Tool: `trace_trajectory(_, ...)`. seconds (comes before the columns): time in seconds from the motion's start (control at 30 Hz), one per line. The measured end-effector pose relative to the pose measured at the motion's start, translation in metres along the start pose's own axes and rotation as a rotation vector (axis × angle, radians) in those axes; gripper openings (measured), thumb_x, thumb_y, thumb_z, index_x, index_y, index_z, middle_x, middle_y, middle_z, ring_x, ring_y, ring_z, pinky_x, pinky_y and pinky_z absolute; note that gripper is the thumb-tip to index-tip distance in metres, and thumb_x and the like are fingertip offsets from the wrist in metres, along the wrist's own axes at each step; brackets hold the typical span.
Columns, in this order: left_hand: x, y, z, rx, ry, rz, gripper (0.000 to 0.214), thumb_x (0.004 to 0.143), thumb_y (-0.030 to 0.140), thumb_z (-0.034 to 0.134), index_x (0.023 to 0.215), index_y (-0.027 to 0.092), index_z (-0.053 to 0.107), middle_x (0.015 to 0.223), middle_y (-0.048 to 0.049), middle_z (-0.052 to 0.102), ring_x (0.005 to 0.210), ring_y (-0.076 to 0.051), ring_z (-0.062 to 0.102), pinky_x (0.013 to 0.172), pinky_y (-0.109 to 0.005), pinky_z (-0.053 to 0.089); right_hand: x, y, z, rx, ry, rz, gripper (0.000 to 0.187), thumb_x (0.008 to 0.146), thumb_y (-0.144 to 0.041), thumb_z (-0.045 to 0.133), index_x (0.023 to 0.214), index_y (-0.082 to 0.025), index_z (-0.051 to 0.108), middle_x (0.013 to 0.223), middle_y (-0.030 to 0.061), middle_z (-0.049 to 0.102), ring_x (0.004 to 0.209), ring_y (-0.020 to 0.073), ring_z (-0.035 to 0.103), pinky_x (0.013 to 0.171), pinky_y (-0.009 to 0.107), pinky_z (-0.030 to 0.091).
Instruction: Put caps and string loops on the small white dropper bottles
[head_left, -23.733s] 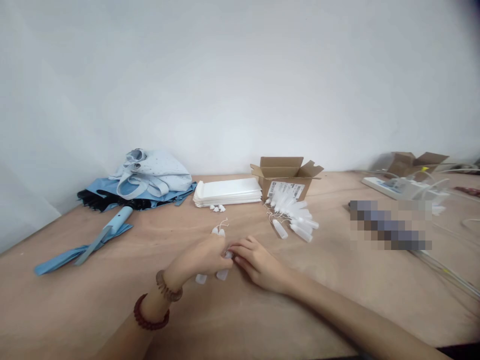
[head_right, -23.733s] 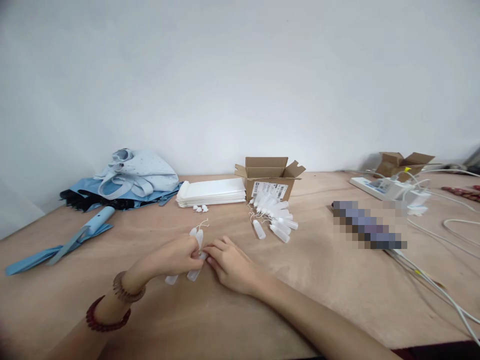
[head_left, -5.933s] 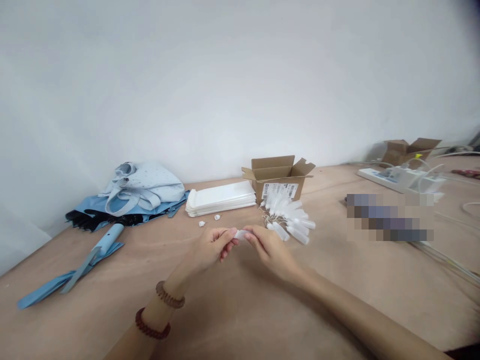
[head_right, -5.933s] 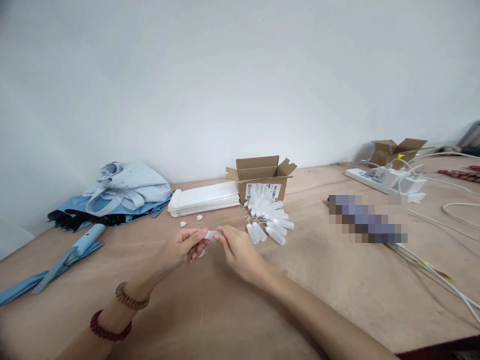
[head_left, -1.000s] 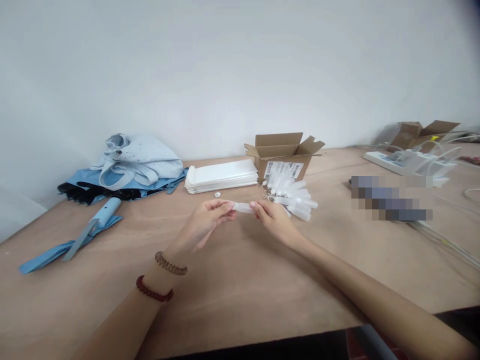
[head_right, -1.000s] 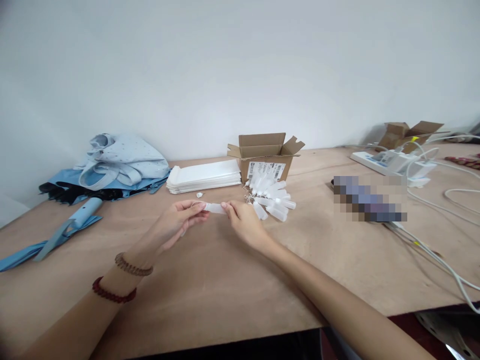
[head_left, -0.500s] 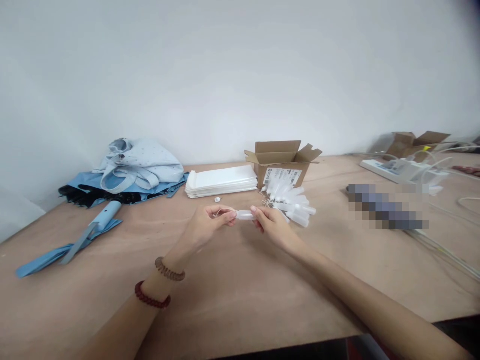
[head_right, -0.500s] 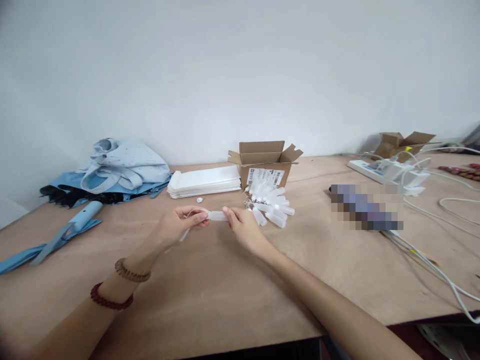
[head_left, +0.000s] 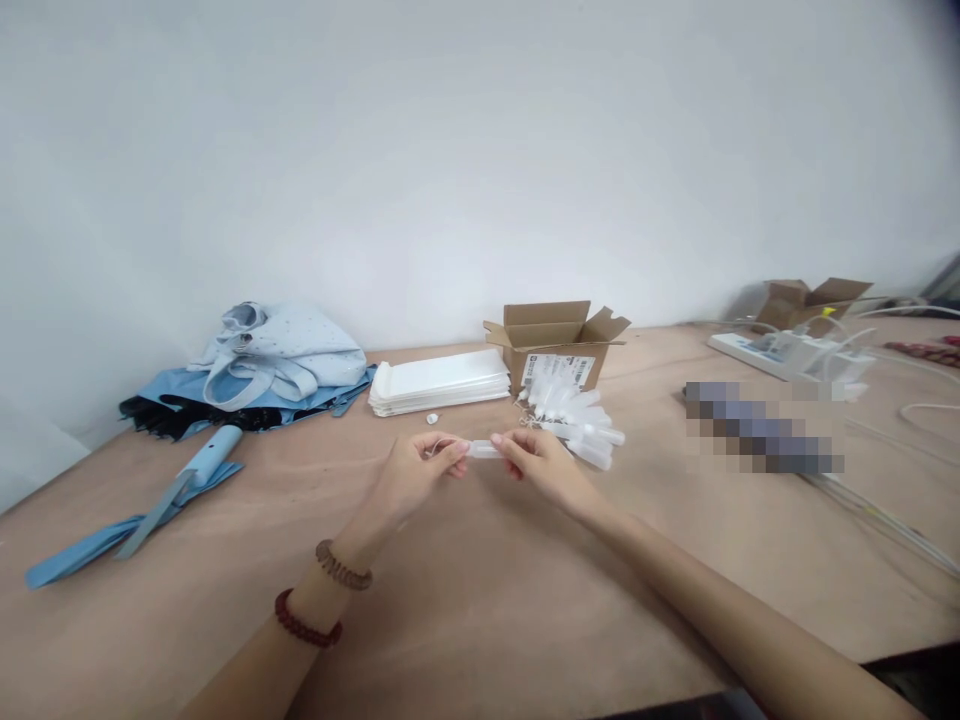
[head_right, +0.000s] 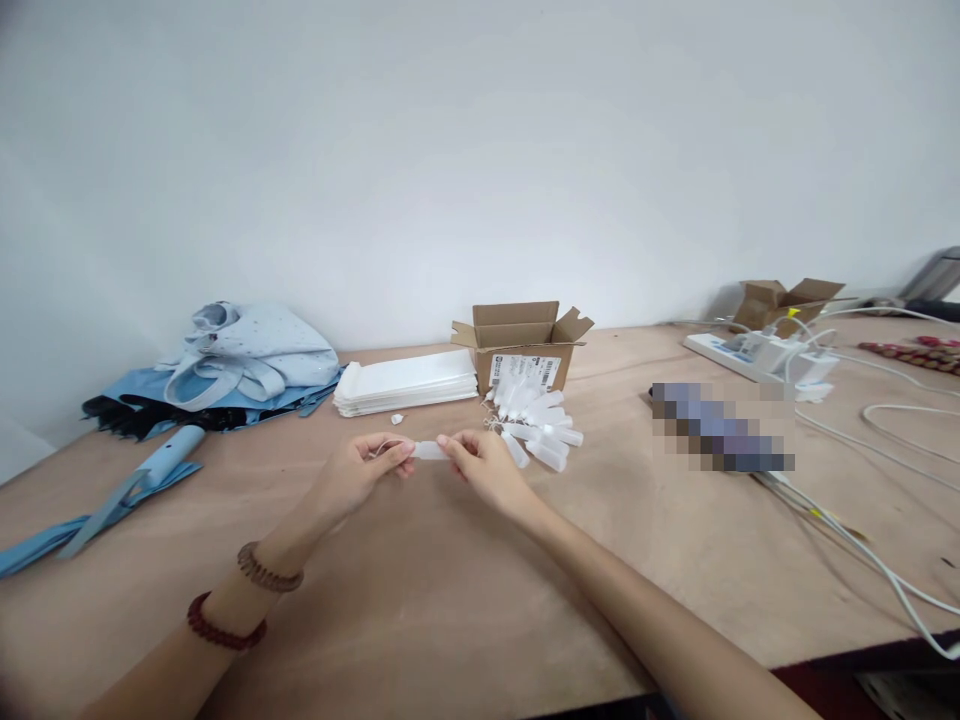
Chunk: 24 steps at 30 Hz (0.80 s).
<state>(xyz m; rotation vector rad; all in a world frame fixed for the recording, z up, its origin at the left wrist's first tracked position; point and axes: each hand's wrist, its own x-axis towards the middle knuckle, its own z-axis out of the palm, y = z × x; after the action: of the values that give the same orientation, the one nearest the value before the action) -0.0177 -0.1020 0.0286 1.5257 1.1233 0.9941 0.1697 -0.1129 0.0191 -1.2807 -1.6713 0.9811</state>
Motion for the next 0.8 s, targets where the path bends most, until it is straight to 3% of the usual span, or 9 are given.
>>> trace_trajectory(0.17,0.0005,-0.0005,0.0002,-0.04,-0.044,-0.015,0.033,0.072,0.046,0.066,0.076,0.013,0.065,0.055,0.0003,0.058,0.049,-0.012,0.055,0.052,-0.024,0.046,-0.003,-0.0037,0.0,-0.042,0.03,-0.119,0.034,0.087,-0.039,0.046,0.064,-0.015,0.054,0.057,-0.002,0.049,0.054,0.0106,0.044,0.055,0.023,0.033)
trace_trajectory(0.3,-0.0004,-0.0016,-0.0006,0.015,-0.034,-0.046,0.042,0.076,0.051,0.059,0.057,0.015,0.052,0.048,0.0017,0.052,0.042,-0.01,0.049,0.044,-0.022,0.04,-0.0047,-0.0035,0.001,-0.057,0.05,-0.22,0.026,0.085,-0.038,0.052,0.078,-0.015,0.061,0.067,0.0004,0.056,0.062,0.0125,0.049,0.059,0.023,0.036)
trace_trajectory(0.4,-0.001,-0.0028,-0.0015,-0.051,-0.023,-0.084,0.042,0.075,0.05,0.061,0.054,0.016,0.048,0.047,0.0038,0.047,0.041,-0.008,0.046,0.041,-0.02,0.037,-0.0069,-0.0045,0.0022,-0.075,0.065,-0.252,0.025,0.085,-0.038,0.052,0.08,-0.015,0.061,0.068,0.0007,0.057,0.062,0.0125,0.049,0.059,0.023,0.037)
trace_trajectory(0.57,-0.0006,-0.0053,-0.0013,-0.148,-0.062,-0.118,0.039,0.074,0.05,0.063,0.06,0.014,0.056,0.052,0.0032,0.047,0.045,-0.009,0.049,0.042,-0.02,0.039,-0.0064,-0.003,0.0032,-0.053,0.051,-0.172,0.035,0.089,-0.041,0.045,0.065,-0.017,0.053,0.053,-0.0028,0.048,0.05,0.01,0.043,0.051,0.022,0.032)
trace_trajectory(0.8,0.0002,-0.0046,-0.0007,-0.108,-0.067,0.033,0.029,0.071,0.04,0.071,0.085,0.015,0.069,0.075,-0.0057,0.066,0.07,-0.016,0.06,0.064,-0.027,0.05,-0.0019,0.0011,0.0014,0.127,0.042,-0.03,0.045,0.084,-0.055,0.046,0.06,-0.017,0.05,0.052,-0.0017,0.049,0.046,0.0099,0.044,0.048,0.023,0.035)
